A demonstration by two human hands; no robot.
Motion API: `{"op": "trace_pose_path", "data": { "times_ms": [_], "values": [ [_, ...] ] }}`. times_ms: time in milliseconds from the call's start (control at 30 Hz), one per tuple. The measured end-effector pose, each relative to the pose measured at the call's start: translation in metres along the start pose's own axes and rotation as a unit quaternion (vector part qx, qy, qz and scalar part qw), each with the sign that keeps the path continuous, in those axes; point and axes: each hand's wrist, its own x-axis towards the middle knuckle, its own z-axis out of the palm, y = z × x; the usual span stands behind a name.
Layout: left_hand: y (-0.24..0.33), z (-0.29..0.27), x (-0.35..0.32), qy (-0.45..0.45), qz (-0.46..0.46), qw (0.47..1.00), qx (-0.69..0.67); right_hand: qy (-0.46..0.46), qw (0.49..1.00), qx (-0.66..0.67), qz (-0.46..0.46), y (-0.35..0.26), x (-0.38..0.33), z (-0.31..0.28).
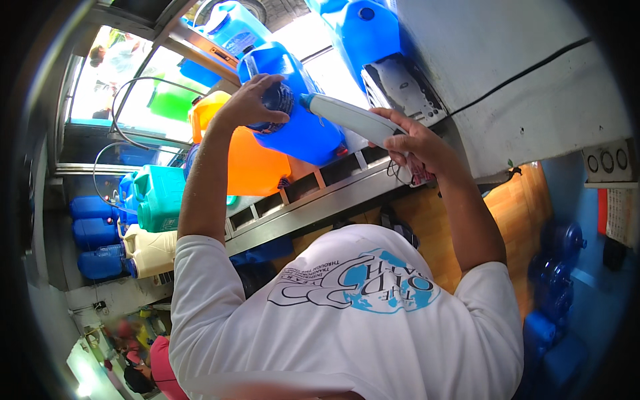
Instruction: The person places lids on several large plastic jugs, then uses a handheld sealing tool to crimp the lids onto the containers. The person handles orange, blue, and green jugs one at a time, securing each lid before moving to the next.
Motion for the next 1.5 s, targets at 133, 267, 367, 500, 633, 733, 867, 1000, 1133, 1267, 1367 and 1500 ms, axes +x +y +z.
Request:
{"op": "trace_pose_path", "data": {
  "times_ms": [133, 267, 367, 500, 633, 733, 867, 1000, 1133, 1267, 1367, 1500],
  "values": [
    [-0.002, 0.003, -0.001, 0.014, 0.007, 1.0, -0.002, -0.011, 1.0, -0.018, -0.012, -0.003, 0.011, -0.003],
    [-0.002, 0.007, 0.0, 0.023, 0.011, 1.0, 0.017, -0.009, 1.0, -0.027, -0.01, -0.005, 0.019, -0.006],
    [0.001, 0.01, 0.001, 0.023, -0.009, 0.999, 0.042, -0.008, 1.0, -0.013, -0.014, -0.002, 0.019, -0.007],
    [0.004, 0.013, -0.001, 0.044, -0.003, 0.998, 0.048, -0.005, 1.0, -0.027, -0.01, 0.001, 0.016, -0.005],
    [0.005, 0.014, -0.002, 0.062, 0.014, 0.997, 0.053, -0.012, 0.999, -0.029, -0.01, 0.0, 0.013, -0.003],
    [0.004, 0.014, -0.001, 0.059, 0.01, 0.997, 0.042, -0.016, 0.999, -0.042, -0.013, -0.004, 0.012, -0.003],
    [0.003, 0.014, 0.0, 0.061, 0.015, 0.997, 0.052, -0.032, 0.997, -0.077, -0.01, -0.01, 0.014, -0.004],
    [0.003, 0.013, 0.0, 0.047, 0.012, 0.998, 0.043, -0.021, 0.994, -0.105, -0.004, -0.012, 0.015, -0.004],
    [0.005, 0.015, 0.001, 0.048, 0.002, 0.998, 0.047, -0.019, 0.992, -0.122, -0.011, -0.013, 0.015, -0.003],
    [0.008, 0.016, -0.001, 0.059, 0.003, 0.997, 0.055, -0.037, 0.986, -0.164, 0.003, -0.021, 0.018, -0.003],
    [0.009, 0.015, -0.004, 0.06, 0.002, 0.997, 0.04, -0.028, 0.986, -0.164, -0.006, -0.03, 0.022, -0.002],
    [0.007, 0.015, -0.006, 0.064, 0.01, 0.997, 0.037, -0.033, 0.98, -0.196, -0.001, -0.042, 0.026, 0.0]
  ]
}}
